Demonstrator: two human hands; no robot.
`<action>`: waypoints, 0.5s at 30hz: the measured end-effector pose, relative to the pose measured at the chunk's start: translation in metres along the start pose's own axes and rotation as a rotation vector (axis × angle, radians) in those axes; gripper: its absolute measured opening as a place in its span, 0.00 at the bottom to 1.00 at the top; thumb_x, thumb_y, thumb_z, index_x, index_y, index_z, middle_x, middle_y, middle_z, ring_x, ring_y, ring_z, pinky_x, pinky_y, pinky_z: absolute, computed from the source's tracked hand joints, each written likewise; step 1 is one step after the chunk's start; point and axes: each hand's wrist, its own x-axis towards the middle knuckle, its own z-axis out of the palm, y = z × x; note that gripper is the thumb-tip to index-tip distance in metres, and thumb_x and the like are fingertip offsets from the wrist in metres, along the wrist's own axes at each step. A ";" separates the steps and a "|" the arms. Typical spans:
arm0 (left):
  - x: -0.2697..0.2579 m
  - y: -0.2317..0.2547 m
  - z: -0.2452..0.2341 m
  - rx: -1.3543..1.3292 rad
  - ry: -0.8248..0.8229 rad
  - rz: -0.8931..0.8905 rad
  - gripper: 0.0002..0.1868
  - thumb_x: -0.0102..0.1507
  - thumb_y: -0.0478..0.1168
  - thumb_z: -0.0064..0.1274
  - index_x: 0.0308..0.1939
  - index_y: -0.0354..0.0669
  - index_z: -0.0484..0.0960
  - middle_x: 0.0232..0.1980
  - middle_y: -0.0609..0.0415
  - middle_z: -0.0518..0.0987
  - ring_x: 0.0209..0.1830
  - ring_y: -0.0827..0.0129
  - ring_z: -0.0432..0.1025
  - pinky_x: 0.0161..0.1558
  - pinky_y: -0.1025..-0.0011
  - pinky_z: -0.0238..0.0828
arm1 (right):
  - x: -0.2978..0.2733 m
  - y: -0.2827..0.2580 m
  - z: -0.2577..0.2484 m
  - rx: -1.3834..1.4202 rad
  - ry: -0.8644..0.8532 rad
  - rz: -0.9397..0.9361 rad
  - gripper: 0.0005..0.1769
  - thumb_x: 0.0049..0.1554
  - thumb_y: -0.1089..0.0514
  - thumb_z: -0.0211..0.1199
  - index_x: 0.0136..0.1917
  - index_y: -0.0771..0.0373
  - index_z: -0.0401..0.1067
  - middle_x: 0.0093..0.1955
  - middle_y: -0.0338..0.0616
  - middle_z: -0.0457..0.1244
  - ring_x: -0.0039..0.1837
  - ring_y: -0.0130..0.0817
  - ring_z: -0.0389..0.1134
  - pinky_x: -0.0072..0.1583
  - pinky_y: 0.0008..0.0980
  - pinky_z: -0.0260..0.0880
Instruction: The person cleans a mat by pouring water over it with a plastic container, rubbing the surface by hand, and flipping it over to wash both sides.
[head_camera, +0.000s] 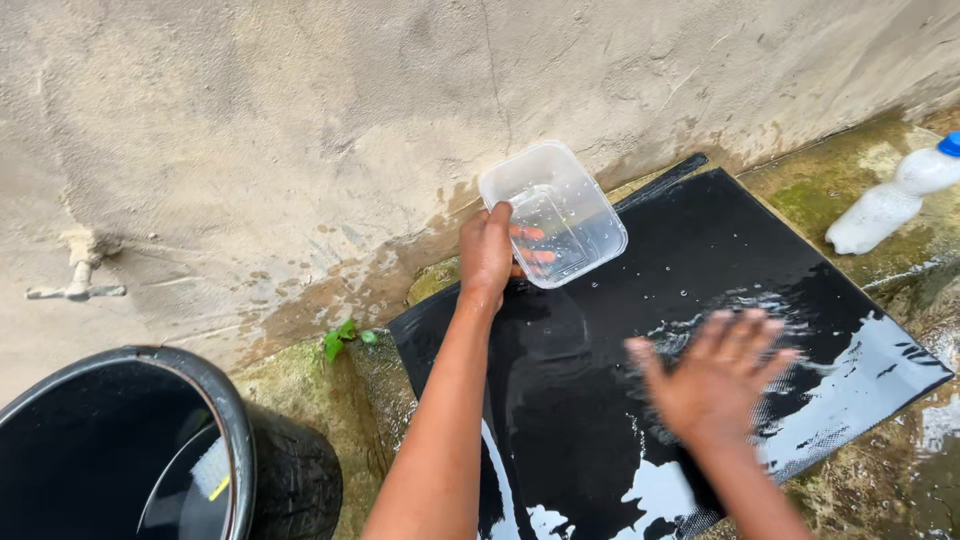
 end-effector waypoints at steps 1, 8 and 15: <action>0.001 0.003 0.000 -0.022 -0.001 0.010 0.24 0.67 0.46 0.37 0.54 0.24 0.71 0.37 0.38 0.83 0.23 0.55 0.81 0.18 0.64 0.77 | -0.018 -0.032 0.000 0.191 0.260 -0.143 0.68 0.57 0.12 0.28 0.81 0.77 0.34 0.83 0.77 0.25 0.83 0.67 0.15 0.73 0.71 0.12; -0.001 0.016 0.010 0.007 -0.019 0.094 0.25 0.68 0.47 0.37 0.52 0.23 0.74 0.37 0.39 0.84 0.23 0.57 0.81 0.18 0.64 0.77 | -0.096 -0.234 -0.034 0.168 0.091 -0.696 0.62 0.52 0.19 0.42 0.76 0.75 0.47 0.81 0.75 0.34 0.82 0.73 0.25 0.71 0.80 0.19; 0.013 0.002 0.026 -0.097 0.165 0.189 0.20 0.68 0.45 0.40 0.48 0.26 0.74 0.36 0.35 0.84 0.20 0.58 0.76 0.19 0.65 0.73 | 0.010 -0.172 -0.035 0.635 -0.114 -1.407 0.43 0.64 0.27 0.43 0.78 0.59 0.61 0.84 0.58 0.53 0.84 0.59 0.51 0.78 0.53 0.49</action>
